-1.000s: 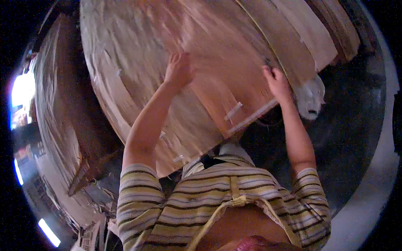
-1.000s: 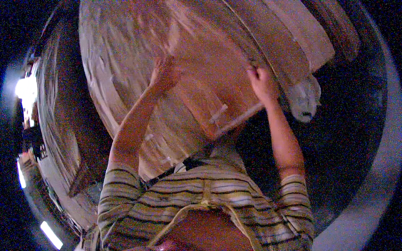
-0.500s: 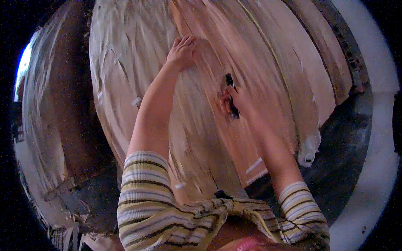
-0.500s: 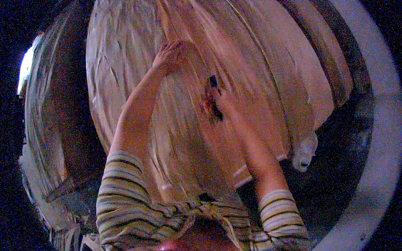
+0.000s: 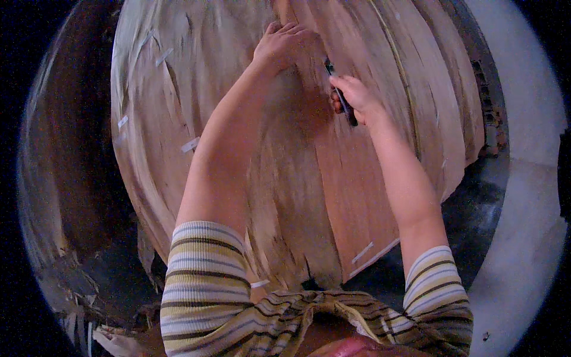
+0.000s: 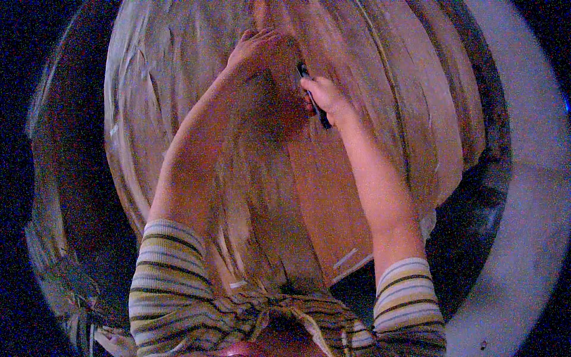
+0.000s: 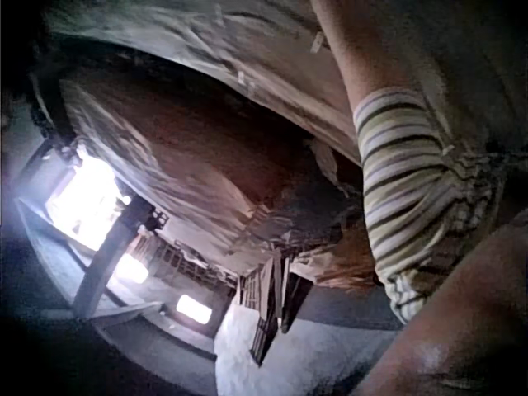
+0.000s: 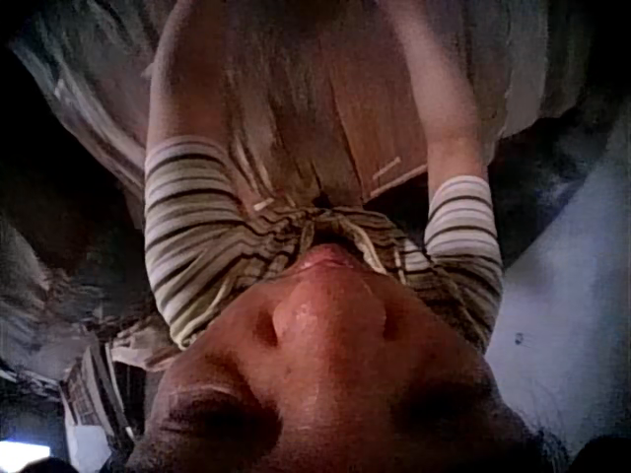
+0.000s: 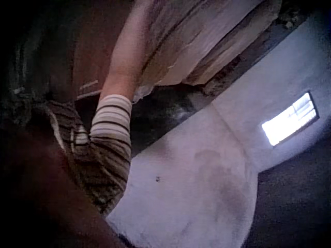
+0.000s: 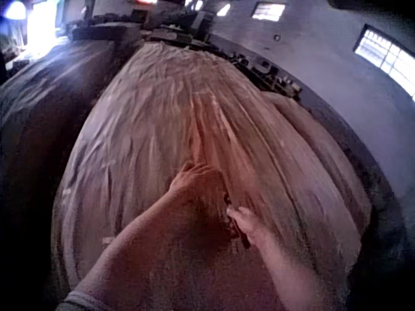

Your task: The person applies pieces of tape to join and repair thin sheets of wood veneer, using a utility knife to trim the tape and wood.

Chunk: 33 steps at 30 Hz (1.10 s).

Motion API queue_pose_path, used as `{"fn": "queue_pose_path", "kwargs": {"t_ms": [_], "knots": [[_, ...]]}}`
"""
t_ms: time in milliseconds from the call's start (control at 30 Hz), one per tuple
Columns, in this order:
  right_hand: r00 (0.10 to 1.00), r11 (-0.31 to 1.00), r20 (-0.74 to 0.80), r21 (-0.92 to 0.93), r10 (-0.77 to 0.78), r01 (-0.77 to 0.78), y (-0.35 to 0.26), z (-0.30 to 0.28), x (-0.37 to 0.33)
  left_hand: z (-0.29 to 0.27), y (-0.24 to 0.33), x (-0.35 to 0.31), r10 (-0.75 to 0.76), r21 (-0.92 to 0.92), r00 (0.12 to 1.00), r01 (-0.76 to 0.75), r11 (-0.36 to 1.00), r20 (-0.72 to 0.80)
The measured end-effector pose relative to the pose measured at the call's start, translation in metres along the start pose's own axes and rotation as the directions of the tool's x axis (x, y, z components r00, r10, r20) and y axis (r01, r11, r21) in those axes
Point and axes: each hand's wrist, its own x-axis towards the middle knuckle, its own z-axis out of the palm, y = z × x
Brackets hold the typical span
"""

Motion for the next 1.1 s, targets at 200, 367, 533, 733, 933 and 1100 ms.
{"fn": "queue_pose_path", "kwargs": {"t_ms": [200,367,533,733,933,1100], "knots": [[0.979,0.590,-0.040,-0.803,-0.201,0.088,-0.049,0.044,0.025,0.016,-0.002,0.004,-0.128,0.047,0.991,0.126,0.991,0.038],[0.947,0.350,-0.186,-0.933,-0.261,-0.087,-0.017,0.060,0.042,0.030,-0.009,0.004,-0.083,0.088,0.996,0.080,0.993,0.030],[0.856,0.686,-0.169,-0.680,-0.488,0.257,0.090,0.034,-0.010,0.026,-0.017,0.003,-0.081,0.137,0.979,0.056,0.989,0.186],[0.920,0.446,-0.302,-0.879,-0.251,-0.167,0.160,0.050,-0.209,-0.010,0.008,0.015,-0.105,0.022,0.972,0.103,0.994,0.208],[0.948,0.832,-0.297,-0.550,-0.116,-0.070,0.142,0.057,-0.238,-0.026,0.125,-0.024,0.116,-0.027,0.971,-0.113,0.993,0.210],[0.966,0.809,-0.222,-0.588,-0.134,-0.023,0.185,0.058,-0.264,-0.020,0.141,-0.066,0.195,-0.092,0.960,-0.180,0.979,0.200]]}}
